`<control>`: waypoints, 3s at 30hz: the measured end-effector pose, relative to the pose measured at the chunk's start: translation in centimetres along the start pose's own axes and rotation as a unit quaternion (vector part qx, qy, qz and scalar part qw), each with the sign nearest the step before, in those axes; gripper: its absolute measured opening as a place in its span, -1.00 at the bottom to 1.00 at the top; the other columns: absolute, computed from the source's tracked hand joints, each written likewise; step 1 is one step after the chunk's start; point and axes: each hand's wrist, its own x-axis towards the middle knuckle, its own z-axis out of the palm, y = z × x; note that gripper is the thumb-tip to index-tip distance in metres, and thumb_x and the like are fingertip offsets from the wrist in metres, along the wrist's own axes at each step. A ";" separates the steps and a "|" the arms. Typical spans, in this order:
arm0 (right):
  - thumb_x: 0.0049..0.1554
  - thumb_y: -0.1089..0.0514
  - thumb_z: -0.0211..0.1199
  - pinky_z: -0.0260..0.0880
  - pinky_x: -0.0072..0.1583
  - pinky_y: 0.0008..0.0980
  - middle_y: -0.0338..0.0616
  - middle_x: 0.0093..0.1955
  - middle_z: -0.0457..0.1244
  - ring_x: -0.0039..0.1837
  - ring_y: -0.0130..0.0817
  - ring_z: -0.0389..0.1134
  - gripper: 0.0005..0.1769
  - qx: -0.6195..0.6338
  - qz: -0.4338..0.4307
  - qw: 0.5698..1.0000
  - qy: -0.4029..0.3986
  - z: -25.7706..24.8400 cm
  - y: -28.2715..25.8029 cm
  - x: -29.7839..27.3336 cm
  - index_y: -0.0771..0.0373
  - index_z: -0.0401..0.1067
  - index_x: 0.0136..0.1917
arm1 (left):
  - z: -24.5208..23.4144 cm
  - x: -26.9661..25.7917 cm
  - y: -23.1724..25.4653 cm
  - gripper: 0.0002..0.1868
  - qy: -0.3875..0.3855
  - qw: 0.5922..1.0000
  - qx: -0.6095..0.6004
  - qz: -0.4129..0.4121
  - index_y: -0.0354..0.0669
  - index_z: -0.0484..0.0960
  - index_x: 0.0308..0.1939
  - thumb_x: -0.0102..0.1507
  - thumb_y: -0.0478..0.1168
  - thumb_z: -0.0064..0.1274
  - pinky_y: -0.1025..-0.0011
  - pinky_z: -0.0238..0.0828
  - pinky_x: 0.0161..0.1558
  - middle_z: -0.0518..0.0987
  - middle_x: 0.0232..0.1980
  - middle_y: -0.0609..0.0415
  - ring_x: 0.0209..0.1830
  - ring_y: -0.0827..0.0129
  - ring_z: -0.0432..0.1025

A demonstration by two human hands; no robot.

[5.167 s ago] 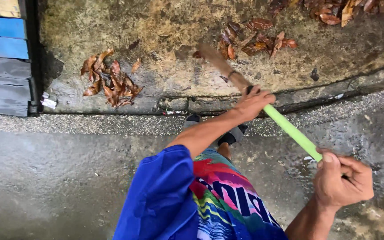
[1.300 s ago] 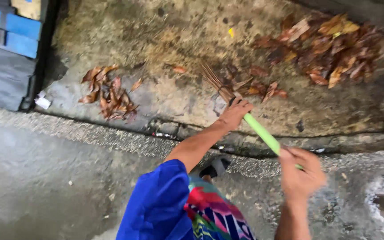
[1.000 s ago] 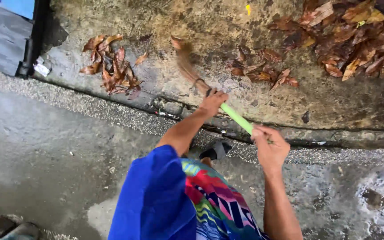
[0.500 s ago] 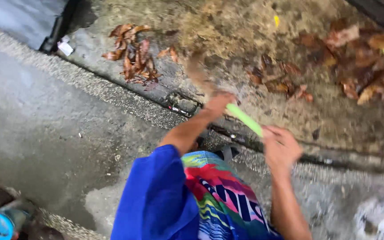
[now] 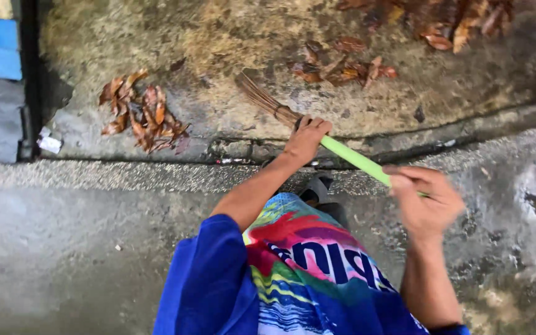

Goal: The recorder is using a broom to sweep dried leaves on a concrete patio area.

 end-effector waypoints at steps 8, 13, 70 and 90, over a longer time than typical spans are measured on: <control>0.21 0.37 0.36 0.42 -0.10 -0.54 -0.05 -0.17 0.42 -0.16 -0.49 0.41 -0.91 0.042 0.119 0.992 -0.012 0.3 8.1 -2.4 0.42 0.53 0.01 | 8.2 -2.5 -6.5 -0.52 -0.120 0.991 0.005 -0.050 -0.10 0.44 0.11 0.11 -0.33 0.16 -0.05 0.10 0.40 0.49 0.18 -0.17 0.29 -0.11 0.32; 0.25 0.37 0.31 0.48 -0.01 -0.53 0.00 -0.06 0.44 -0.06 -0.48 0.46 -0.93 0.046 0.073 0.996 -0.001 -6.8 5.0 -0.9 0.46 0.51 0.00 | 10.4 2.2 -0.4 -0.49 -0.073 0.995 0.066 0.015 -0.01 0.50 0.09 0.09 -0.49 0.04 -0.13 0.00 0.49 0.50 0.22 -0.08 0.38 -0.01 0.33; 0.23 0.36 0.36 0.47 -0.02 -0.54 -0.01 -0.04 0.44 -0.13 -0.51 0.43 -0.89 0.064 0.053 0.990 -0.116 7.4 10.8 2.4 0.42 0.49 0.02 | 6.6 -2.6 -13.9 -0.42 0.103 0.989 0.027 -0.103 0.02 0.48 0.10 0.05 -0.56 -0.04 -0.10 0.14 0.48 0.48 0.26 -0.03 0.41 -0.21 0.24; 0.22 0.39 0.38 0.40 -0.08 -0.54 0.01 -0.03 0.44 -0.15 -0.48 0.39 -0.88 0.061 0.068 0.986 -0.143 13.0 8.9 1.4 0.46 0.50 0.03 | 2.2 -7.2 -16.9 -0.50 0.104 0.976 0.033 -0.189 0.10 0.50 0.10 0.14 -0.48 0.05 -0.17 0.34 0.29 0.47 0.26 0.03 0.39 -0.18 0.25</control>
